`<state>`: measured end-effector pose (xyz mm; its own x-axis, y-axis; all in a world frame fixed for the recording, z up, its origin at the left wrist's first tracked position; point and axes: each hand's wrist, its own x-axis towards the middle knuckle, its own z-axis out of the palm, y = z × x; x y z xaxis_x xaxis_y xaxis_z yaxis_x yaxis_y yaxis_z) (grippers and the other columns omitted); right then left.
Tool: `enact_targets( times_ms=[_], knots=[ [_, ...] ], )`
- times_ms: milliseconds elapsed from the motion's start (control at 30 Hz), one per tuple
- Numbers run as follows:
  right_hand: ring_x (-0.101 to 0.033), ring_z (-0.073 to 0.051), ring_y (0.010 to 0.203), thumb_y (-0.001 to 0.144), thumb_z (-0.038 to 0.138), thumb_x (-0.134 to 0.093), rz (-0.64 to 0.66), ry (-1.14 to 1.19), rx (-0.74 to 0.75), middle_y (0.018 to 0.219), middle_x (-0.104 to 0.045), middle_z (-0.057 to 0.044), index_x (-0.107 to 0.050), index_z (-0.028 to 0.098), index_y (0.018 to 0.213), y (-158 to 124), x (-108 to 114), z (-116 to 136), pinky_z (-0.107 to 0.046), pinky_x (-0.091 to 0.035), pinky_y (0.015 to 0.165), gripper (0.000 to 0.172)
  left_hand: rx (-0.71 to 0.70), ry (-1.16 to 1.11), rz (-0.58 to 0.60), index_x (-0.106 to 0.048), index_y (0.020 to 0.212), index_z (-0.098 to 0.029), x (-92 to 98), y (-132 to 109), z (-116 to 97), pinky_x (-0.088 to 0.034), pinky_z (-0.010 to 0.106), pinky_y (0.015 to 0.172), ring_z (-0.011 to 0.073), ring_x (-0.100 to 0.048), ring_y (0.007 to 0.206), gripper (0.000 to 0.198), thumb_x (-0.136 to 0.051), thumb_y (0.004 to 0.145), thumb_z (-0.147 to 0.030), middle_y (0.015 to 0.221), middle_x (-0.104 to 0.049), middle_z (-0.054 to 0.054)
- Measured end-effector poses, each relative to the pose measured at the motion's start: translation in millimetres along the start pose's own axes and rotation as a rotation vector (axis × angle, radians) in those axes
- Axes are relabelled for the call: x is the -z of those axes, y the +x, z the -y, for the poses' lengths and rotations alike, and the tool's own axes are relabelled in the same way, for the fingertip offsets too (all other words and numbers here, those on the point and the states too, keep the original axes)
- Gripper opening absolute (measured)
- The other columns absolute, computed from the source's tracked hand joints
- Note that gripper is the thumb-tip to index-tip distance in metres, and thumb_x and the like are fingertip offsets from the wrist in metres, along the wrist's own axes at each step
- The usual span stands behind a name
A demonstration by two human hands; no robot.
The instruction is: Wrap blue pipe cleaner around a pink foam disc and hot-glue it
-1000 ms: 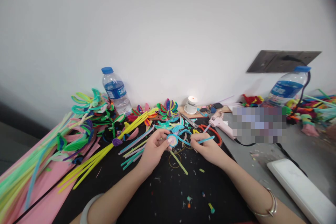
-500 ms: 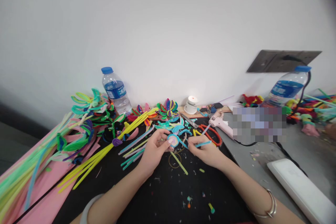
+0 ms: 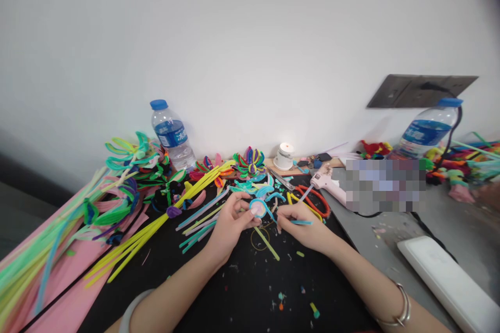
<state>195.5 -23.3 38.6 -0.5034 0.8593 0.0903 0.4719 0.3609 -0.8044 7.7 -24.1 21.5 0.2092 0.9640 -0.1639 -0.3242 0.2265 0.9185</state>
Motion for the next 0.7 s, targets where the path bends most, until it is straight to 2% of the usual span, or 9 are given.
enact_targets(
  times_ms=[133,233,433,700],
  knots=[
    [-0.046,-0.009,0.054,0.085,0.015,-0.041,0.009,-0.034,-0.012,0.06,-0.055,0.002,-0.06,0.015,0.064,-0.2,0.4,0.0,-0.019,-0.033,0.052,0.028,0.015,-0.013,0.008,-0.048,0.098,-0.02,0.4,-0.5,0.7,-0.051,0.028,0.068,0.0112,-0.061,0.062,0.038,-0.069,0.067,-0.026,0.075,-0.057,-0.004],
    [-0.047,-0.01,0.056,0.086,0.019,-0.04,-0.003,-0.033,-0.016,0.063,-0.057,0.001,-0.06,0.015,0.067,0.4,0.0,-0.7,-0.019,-0.033,0.053,0.028,0.01,-0.024,0.015,-0.048,0.1,-0.02,0.2,-1.1,1.0,-0.051,0.029,0.069,0.0119,-0.062,0.064,0.037,-0.068,0.069,-0.025,0.076,-0.058,-0.003],
    [-0.041,-0.009,0.055,0.086,0.022,-0.04,-0.031,-0.022,0.007,0.059,-0.046,0.003,-0.048,0.016,0.06,2.0,-2.1,-1.6,-0.019,-0.032,0.053,0.028,0.029,-0.058,0.004,-0.052,0.099,-0.019,-2.8,-2.5,0.2,-0.052,0.031,0.071,0.0129,-0.063,0.065,0.041,-0.072,0.064,-0.027,0.075,-0.059,-0.002],
    [-0.038,-0.009,0.055,0.084,0.022,-0.042,-0.037,-0.028,-0.021,0.059,-0.042,0.004,-0.047,0.017,0.062,1.6,-4.1,-2.7,-0.02,-0.031,0.053,0.023,0.031,-0.094,0.016,-0.05,0.099,-0.018,-5.3,-4.5,2.5,-0.052,0.032,0.073,0.0132,-0.063,0.066,0.038,-0.07,0.067,-0.023,0.071,-0.057,-0.004]
  ],
)
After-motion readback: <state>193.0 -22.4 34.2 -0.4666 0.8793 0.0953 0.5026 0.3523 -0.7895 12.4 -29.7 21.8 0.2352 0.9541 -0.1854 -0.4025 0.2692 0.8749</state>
